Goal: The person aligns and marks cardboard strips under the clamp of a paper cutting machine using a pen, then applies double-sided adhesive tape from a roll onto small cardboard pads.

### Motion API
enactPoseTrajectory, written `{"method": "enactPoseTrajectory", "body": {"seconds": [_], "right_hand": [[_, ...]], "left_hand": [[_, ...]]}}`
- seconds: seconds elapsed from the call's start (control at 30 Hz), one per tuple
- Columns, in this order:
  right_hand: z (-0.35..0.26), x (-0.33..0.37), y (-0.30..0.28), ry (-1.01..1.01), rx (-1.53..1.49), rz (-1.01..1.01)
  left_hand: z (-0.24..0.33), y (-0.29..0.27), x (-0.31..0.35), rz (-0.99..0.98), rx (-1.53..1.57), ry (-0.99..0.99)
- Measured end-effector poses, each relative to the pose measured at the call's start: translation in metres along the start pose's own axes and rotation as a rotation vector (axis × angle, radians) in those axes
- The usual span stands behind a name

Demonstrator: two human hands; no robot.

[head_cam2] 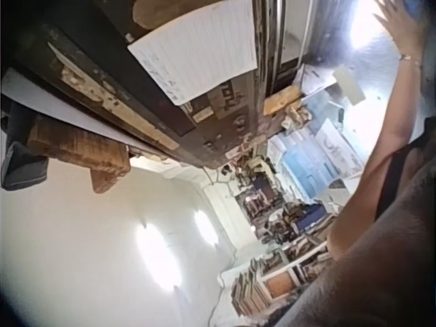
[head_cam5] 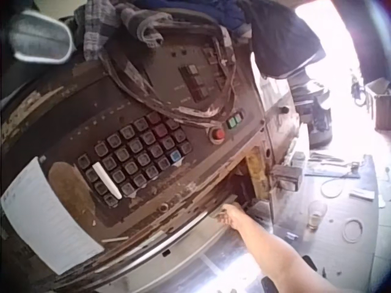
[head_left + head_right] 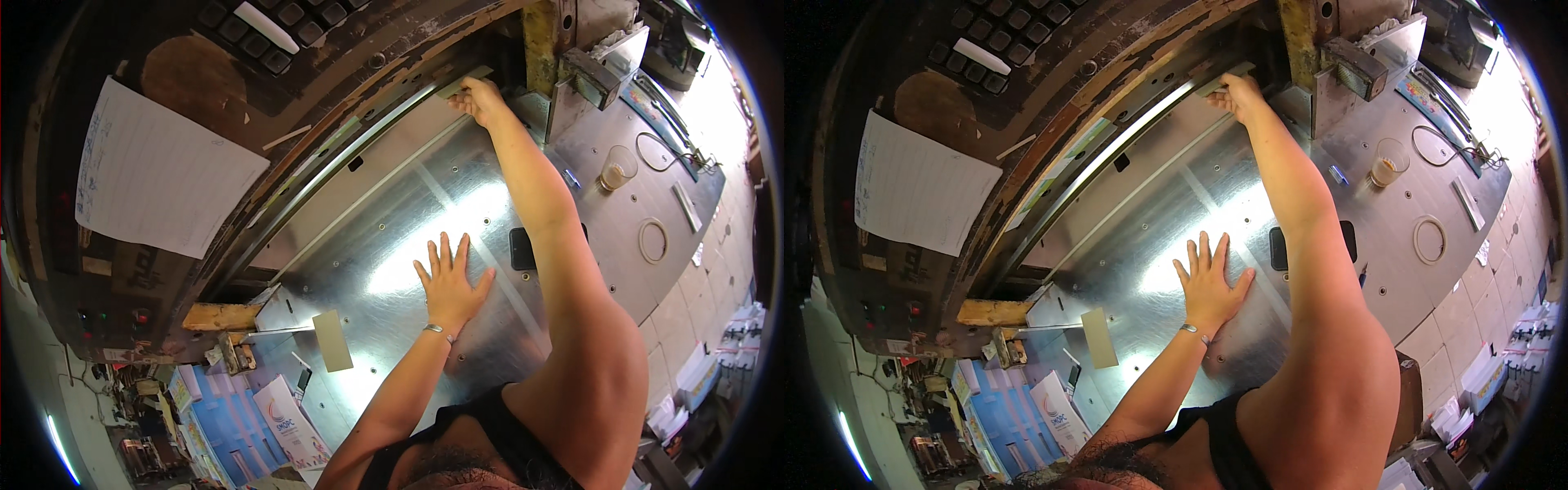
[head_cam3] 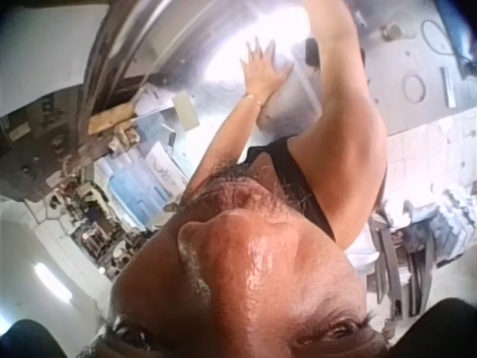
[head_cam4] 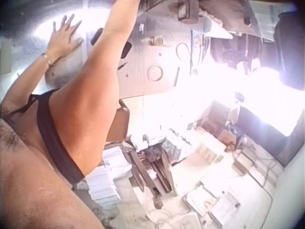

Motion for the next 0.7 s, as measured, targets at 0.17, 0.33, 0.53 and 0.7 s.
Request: {"method": "enactPoseTrajectory", "body": {"seconds": [0.17, 0.33, 0.53, 0.7], "right_hand": [[-0.011, 0.009, 0.011, -0.057, 0.091, -0.009], [0.037, 0.032, -0.002, -0.03, 0.069, 0.238], [0.103, 0.205, 0.058, 0.134, 0.301, -0.14], [0.084, 0.338, 0.095, 0.167, 1.083, -0.461]], "left_hand": [[0.0, -0.002, 0.004, 0.029, -0.001, -0.004], [-0.007, -0.005, 0.009, 0.012, 0.095, -0.11], [-0.06, -0.032, 0.036, 0.2, 0.668, 0.077], [-0.15, -0.126, 0.167, 0.896, -0.098, -0.34]]}}
Point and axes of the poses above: each hand's wrist, its own x-axis away from the middle knuckle, its own y-axis out of the palm, z = x × y, the point moved 3 cm from there along -x, towards the middle knuckle, and after that the axes turned 11 degrees about x, right-handed, at the moved point
